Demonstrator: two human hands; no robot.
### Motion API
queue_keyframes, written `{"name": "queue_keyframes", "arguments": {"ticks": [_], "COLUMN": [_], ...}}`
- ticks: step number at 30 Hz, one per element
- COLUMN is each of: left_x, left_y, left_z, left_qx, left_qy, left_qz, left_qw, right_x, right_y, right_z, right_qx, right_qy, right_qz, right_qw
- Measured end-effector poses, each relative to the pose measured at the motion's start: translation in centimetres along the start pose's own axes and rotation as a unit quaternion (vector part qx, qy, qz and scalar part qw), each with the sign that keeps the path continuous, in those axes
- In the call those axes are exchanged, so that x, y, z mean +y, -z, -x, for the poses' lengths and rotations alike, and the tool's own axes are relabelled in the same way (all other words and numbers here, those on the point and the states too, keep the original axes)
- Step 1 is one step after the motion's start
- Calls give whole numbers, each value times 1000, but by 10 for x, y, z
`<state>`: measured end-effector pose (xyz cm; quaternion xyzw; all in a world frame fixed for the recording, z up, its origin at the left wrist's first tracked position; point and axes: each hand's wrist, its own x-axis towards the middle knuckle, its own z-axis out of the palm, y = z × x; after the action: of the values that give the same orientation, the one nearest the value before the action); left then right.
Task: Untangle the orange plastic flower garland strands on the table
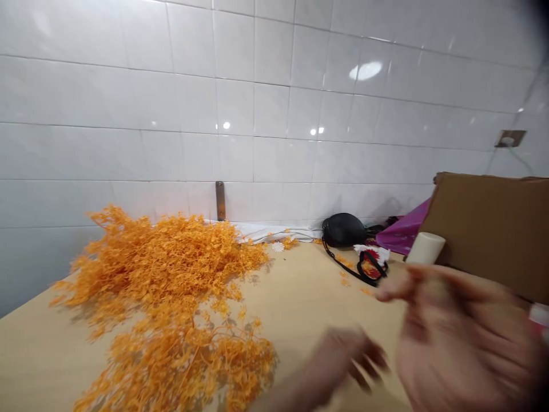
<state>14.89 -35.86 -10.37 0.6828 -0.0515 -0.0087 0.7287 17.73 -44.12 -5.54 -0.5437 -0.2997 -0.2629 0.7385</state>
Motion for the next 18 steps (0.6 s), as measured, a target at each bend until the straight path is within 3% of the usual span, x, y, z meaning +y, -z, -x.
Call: {"name": "queue_keyframes", "arguments": {"ticks": [3, 4, 6, 9, 13, 18], "left_x": [17, 21, 27, 29, 27, 25], "left_y": [40, 49, 57, 53, 41, 42], "left_z": [-15, -18, -22, -23, -28, -37], "left_qx": [37, 63, 77, 67, 59, 65], "left_qy": [-52, -65, -63, -47, -32, -17], "left_qz": [86, 205, 348, 429, 425, 435], "left_qw": [994, 975, 932, 900, 903, 898], "right_x": [13, 22, 45, 72, 85, 89], "right_y": [-22, -26, -30, -31, -30, -24], "right_z": [-21, -24, -24, -16, -11, -15], "right_qx": [-29, -39, -56, -91, -99, -106], "right_qy": [-61, -90, -141, -175, -175, -188], "right_qz": [-17, -19, -11, 16, 50, 43], "right_qw": [998, 995, 988, 980, 978, 976]}}
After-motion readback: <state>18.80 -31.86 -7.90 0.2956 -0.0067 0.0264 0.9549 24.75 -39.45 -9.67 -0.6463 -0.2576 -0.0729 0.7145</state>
